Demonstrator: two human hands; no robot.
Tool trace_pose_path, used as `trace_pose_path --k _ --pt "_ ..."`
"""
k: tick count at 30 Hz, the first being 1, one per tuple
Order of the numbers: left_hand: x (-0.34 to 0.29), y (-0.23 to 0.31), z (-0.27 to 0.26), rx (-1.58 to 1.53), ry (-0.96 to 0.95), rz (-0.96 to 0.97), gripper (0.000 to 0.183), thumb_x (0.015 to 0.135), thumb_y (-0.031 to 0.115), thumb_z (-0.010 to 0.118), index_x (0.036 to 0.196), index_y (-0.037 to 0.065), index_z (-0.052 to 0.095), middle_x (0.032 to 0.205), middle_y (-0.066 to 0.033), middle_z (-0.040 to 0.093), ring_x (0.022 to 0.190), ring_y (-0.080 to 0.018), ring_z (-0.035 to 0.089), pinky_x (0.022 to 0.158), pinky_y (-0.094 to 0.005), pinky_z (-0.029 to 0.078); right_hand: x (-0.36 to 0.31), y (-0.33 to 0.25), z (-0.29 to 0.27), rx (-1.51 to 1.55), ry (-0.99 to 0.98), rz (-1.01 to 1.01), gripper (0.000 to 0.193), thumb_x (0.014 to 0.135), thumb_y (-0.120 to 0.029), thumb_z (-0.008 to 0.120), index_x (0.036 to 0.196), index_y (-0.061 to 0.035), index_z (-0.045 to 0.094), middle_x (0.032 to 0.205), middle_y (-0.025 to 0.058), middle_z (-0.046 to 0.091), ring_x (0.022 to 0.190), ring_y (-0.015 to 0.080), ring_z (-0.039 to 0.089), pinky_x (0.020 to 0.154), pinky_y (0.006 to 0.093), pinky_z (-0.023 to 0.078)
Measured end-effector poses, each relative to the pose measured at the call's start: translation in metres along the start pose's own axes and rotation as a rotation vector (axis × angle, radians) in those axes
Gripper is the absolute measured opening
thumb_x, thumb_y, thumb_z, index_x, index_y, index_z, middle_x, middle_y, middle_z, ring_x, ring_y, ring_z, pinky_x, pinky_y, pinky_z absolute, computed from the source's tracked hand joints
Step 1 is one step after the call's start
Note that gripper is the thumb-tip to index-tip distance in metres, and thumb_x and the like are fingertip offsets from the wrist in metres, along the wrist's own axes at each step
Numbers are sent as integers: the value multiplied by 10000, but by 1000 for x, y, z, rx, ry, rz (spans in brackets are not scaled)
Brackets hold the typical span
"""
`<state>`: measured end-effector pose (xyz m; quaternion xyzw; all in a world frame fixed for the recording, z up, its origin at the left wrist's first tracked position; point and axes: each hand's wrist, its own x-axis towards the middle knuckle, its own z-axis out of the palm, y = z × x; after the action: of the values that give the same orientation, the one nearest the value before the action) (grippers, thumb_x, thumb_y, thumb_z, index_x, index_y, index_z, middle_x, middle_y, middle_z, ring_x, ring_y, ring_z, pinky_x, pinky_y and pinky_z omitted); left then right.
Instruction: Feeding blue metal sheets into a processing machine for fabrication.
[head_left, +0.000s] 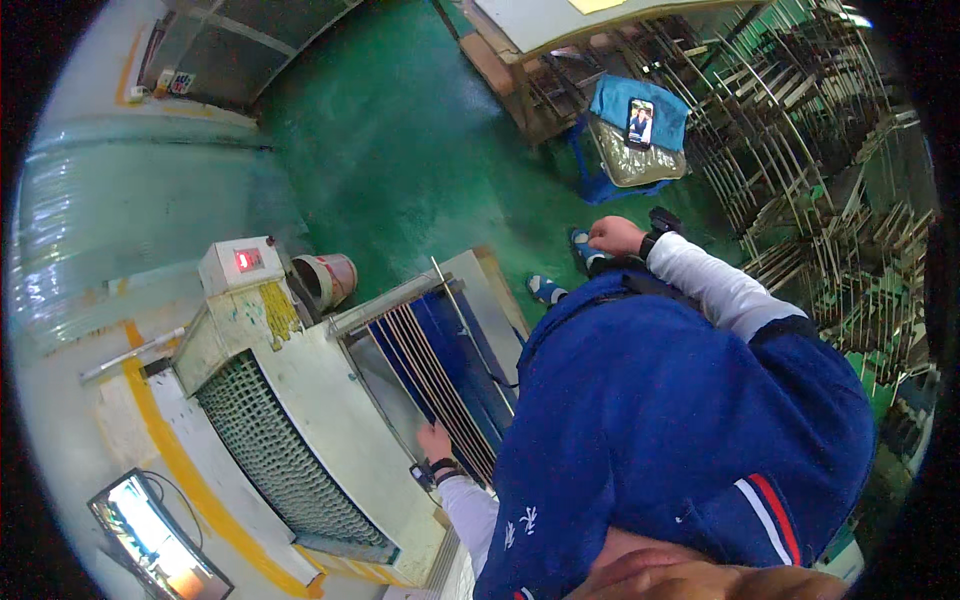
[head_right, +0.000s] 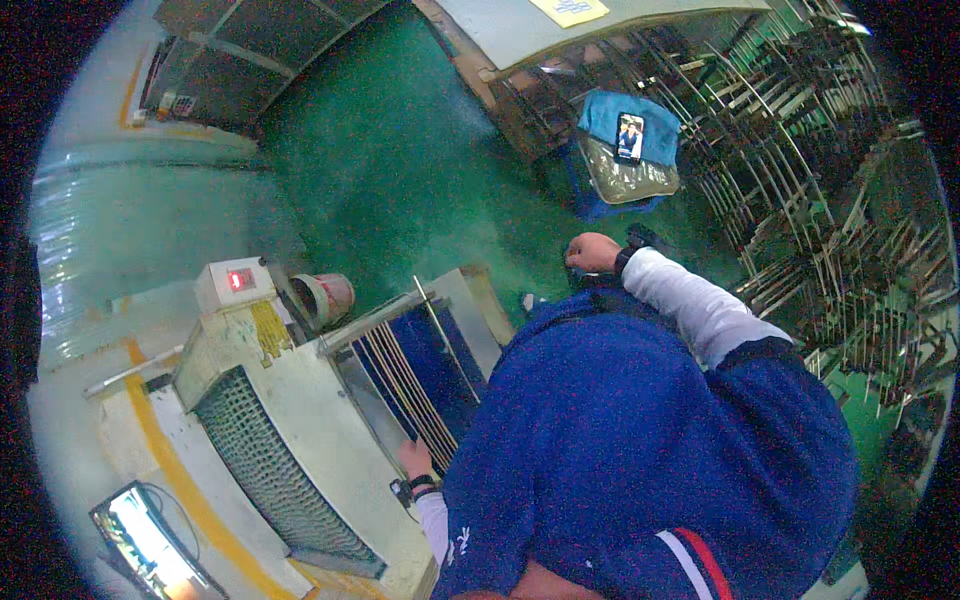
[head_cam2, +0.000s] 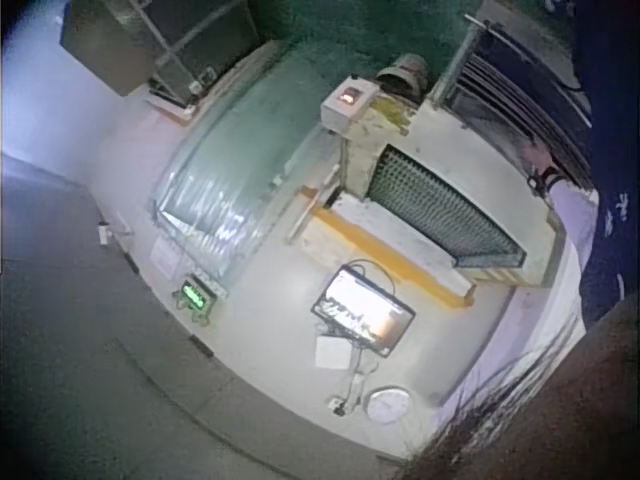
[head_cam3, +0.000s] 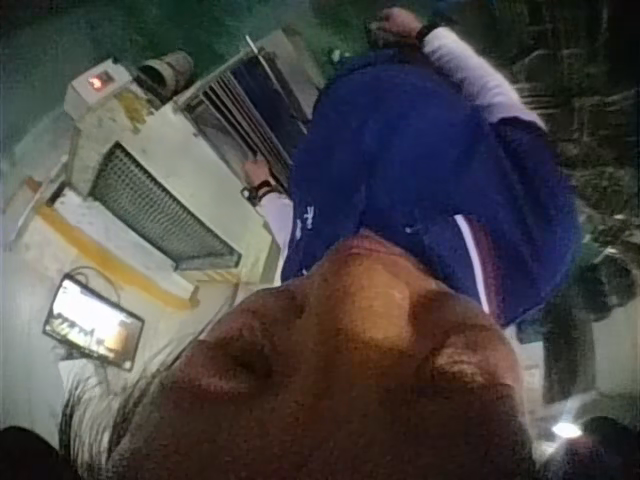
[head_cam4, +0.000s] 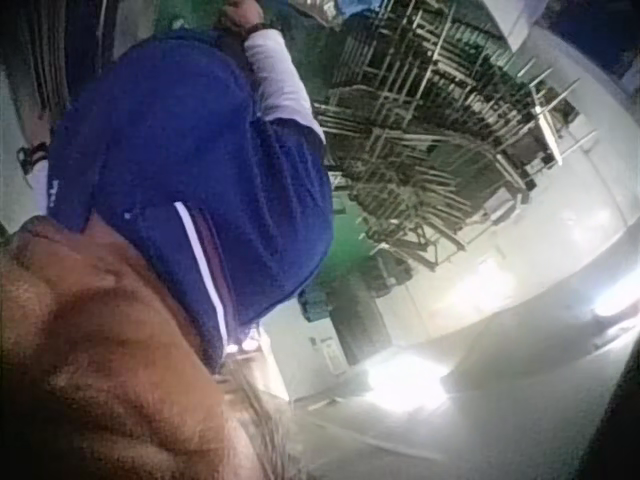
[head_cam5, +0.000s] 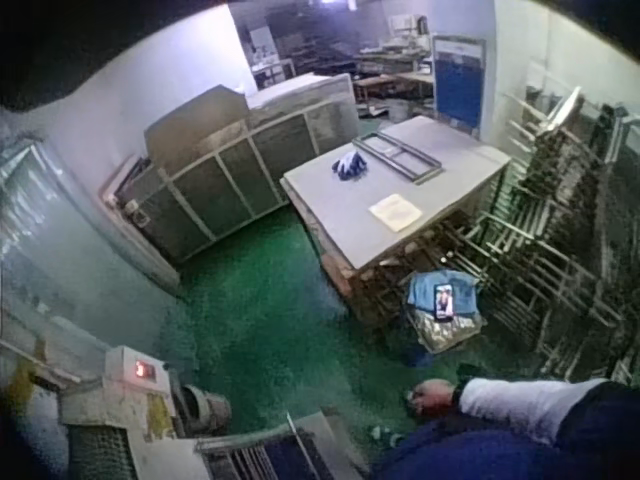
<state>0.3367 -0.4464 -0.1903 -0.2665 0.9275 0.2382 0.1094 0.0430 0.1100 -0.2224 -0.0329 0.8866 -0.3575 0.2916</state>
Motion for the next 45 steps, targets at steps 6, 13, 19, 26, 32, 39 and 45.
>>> trace_pose_path --k 6,13,19,26,32,39,45 --pt "-6 85 -23 55 148 -49 303 739 190 569 772 -106 515 743 -268 552 717 -428 511 628 -438 379 3 -14 -41 3 -151 55 269 692 -290 569 842 -78 640 721 118 619 624 257 591 598 359 463" --pt "-69 155 -139 253 348 -131 378 746 270 606 760 -97 517 701 -276 521 645 -389 483 632 -436 383 38 12 -37 -61 -247 -60 294 687 -311 564 814 -54 628 764 144 614 702 295 589 639 387 455" --pt "-112 228 -259 400 483 -177 404 768 275 586 615 -64 430 571 -239 422 531 -348 386 519 -426 312 52 18 -32 -58 -323 -119 303 716 -303 566 752 -5 601 673 125 598 629 247 581 580 374 436" --pt "-146 260 -350 622 850 -283 281 788 194 567 679 -54 494 608 -239 483 561 -359 439 521 -402 346 86 43 27 98 -411 -124 235 735 -208 579 786 22 587 652 95 595 583 159 559 540 312 431" --pt "-88 182 -376 678 1052 -157 211 779 158 536 884 -16 592 777 -213 586 729 -353 562 634 -390 421 80 57 56 229 -310 -56 220 719 -177 613 812 21 586 700 95 614 610 160 567 550 299 438" --pt "-16 54 -373 680 1033 -105 251 748 32 446 964 12 575 790 -218 581 748 -371 560 652 -401 450 51 61 57 401 -204 8 153 772 -170 576 746 -21 557 584 23 530 487 104 490 421 246 372" --pt "22 -94 -304 635 1038 -160 207 718 19 454 895 22 562 740 -220 568 704 -395 545 614 -437 439 34 57 60 386 -135 69 188 788 -211 562 768 -23 560 592 31 541 474 105 499 408 237 379"
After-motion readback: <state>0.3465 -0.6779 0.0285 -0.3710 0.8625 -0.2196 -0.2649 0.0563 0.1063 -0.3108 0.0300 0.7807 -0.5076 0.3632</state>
